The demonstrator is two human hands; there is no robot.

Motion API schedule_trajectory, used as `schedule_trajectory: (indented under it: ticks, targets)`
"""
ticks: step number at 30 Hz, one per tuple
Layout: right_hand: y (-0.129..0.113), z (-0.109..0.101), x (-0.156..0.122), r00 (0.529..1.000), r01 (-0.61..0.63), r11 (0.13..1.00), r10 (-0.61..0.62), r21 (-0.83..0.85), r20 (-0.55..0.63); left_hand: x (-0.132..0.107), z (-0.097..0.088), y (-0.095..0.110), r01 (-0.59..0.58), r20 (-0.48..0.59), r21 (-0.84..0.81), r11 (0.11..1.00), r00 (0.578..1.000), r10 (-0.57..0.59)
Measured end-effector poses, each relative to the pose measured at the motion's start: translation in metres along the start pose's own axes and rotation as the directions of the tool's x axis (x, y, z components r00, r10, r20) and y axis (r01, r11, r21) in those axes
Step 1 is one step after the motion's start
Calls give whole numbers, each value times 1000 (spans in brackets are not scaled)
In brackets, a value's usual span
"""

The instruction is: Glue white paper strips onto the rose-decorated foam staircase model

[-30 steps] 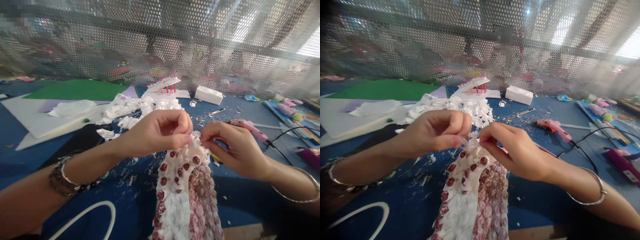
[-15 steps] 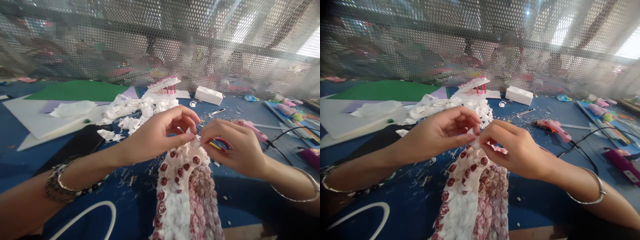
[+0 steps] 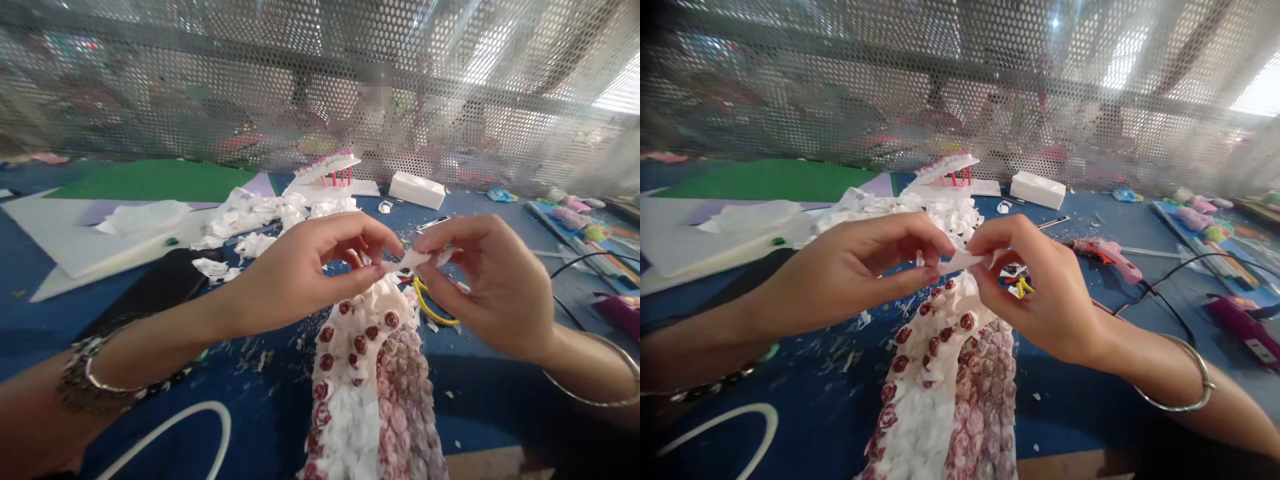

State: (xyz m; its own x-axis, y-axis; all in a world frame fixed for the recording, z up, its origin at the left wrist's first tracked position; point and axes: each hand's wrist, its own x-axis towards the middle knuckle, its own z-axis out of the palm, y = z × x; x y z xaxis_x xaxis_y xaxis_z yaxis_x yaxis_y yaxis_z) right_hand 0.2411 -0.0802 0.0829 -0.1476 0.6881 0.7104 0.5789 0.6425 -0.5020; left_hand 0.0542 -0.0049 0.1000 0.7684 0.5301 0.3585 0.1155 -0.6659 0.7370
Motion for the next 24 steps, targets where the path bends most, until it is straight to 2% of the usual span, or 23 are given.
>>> schedule_trajectory:
  ticks: [3, 6, 9, 11, 14, 17, 21, 24]
  targets:
    - [0, -6, 3, 999, -19, 1000, 18, -24, -48, 1, -4, 1, -32, -31, 65, 997, 999, 34]
    - [-1, -16, 8, 1000, -2, 994, -1, -106, -22, 2, -11, 2, -59, -26, 104, 993, 998, 62]
    - [-4, -28, 13, 996, 67, 959, -46, -274, 82, 0, -20, 4, -77, 75, 173, 982, 995, 65]
    - [-5, -32, 14, 981, 107, 922, -36, -372, 192, -1, -22, 5, -121, 151, 264, 957, 985, 82]
    - [-4, -30, 14, 940, 167, 909, -30, -381, 339, -4, -18, 5, -206, 168, 420, 884, 975, 147]
    - [-2, -22, 11, 910, 237, 896, -69, -376, 409, -6, -10, 3, -277, 123, 575, 770, 960, 253]
    - [0, -14, 7, 909, 302, 865, -136, -400, 393, -4, -5, -1, -361, 177, 714, 601, 922, 344]
    - [2, -13, 6, 922, 319, 861, -184, -397, 342, -3, -5, -1, -407, 221, 710, 575, 904, 366]
